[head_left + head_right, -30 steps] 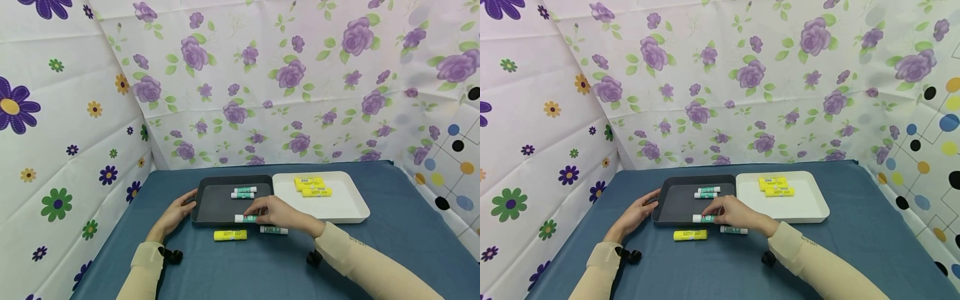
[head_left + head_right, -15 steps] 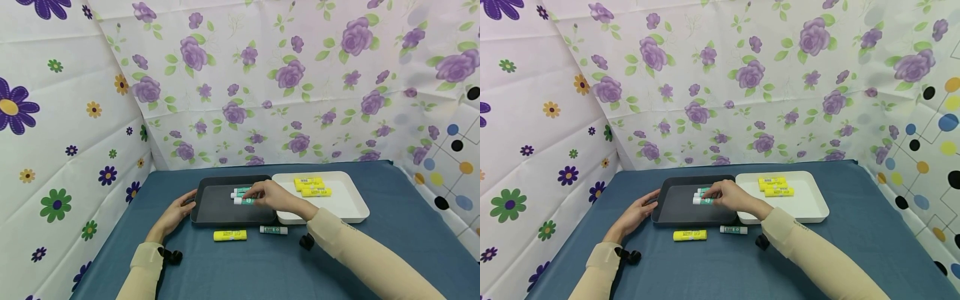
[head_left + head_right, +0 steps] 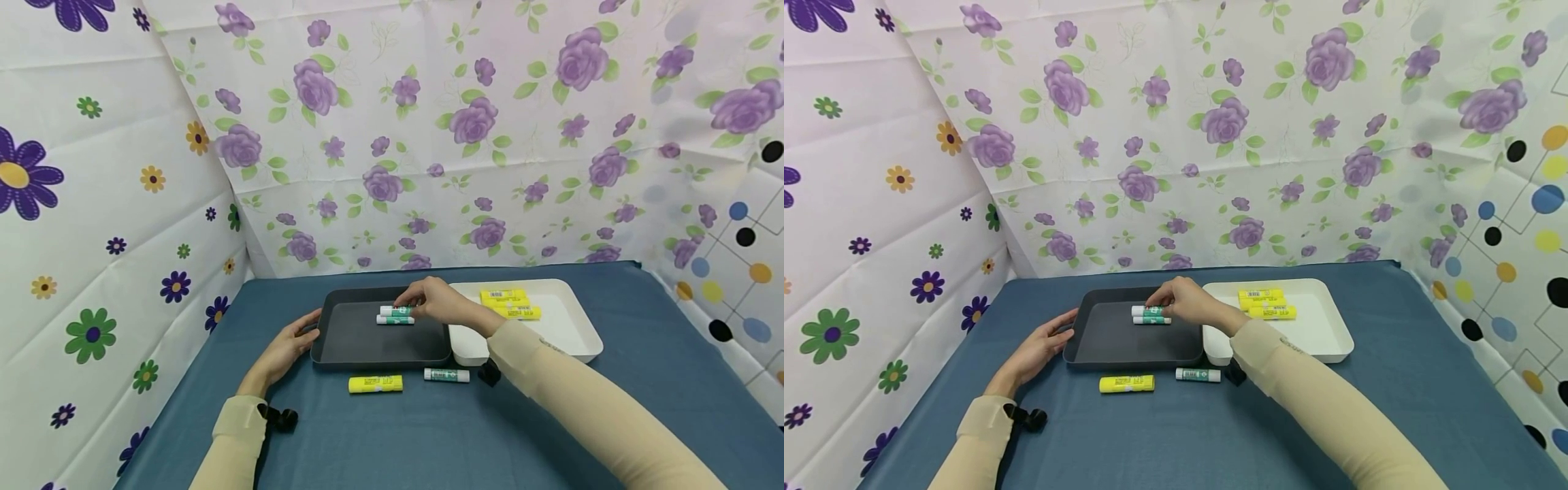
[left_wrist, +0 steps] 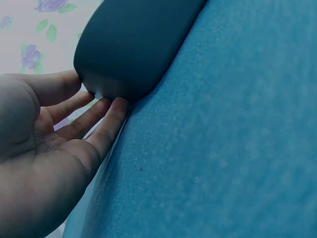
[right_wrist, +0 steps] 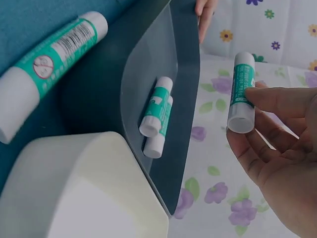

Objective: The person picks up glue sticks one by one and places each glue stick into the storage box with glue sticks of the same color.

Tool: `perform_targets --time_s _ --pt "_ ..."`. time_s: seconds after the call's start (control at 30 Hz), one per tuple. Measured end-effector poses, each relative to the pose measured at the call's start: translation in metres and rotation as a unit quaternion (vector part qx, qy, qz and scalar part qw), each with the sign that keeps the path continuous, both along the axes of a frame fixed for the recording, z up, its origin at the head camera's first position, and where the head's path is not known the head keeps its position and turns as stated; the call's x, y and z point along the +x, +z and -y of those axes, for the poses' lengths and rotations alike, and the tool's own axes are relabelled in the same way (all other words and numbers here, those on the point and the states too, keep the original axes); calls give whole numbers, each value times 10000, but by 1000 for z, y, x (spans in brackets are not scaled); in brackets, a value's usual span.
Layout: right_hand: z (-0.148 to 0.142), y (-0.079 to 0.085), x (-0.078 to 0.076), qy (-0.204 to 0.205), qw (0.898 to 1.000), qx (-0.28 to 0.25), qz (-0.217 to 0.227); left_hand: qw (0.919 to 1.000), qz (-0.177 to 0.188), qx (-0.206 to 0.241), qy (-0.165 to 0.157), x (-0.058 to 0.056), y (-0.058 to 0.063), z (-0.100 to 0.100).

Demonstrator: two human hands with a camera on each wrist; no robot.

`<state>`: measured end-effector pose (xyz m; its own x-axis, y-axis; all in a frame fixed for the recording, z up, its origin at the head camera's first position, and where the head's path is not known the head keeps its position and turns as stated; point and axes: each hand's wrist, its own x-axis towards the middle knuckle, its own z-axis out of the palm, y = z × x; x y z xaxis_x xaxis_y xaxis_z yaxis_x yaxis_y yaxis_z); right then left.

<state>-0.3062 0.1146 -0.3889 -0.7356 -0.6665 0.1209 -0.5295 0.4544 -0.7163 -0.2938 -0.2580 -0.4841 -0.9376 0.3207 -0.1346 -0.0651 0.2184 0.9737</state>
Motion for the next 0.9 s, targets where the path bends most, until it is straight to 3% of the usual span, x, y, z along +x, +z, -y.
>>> perform_targets --time_s 0.9 --pt "31 -3 -40 -12 9986 455 252 10000 -48 67 -39 1 0 0"
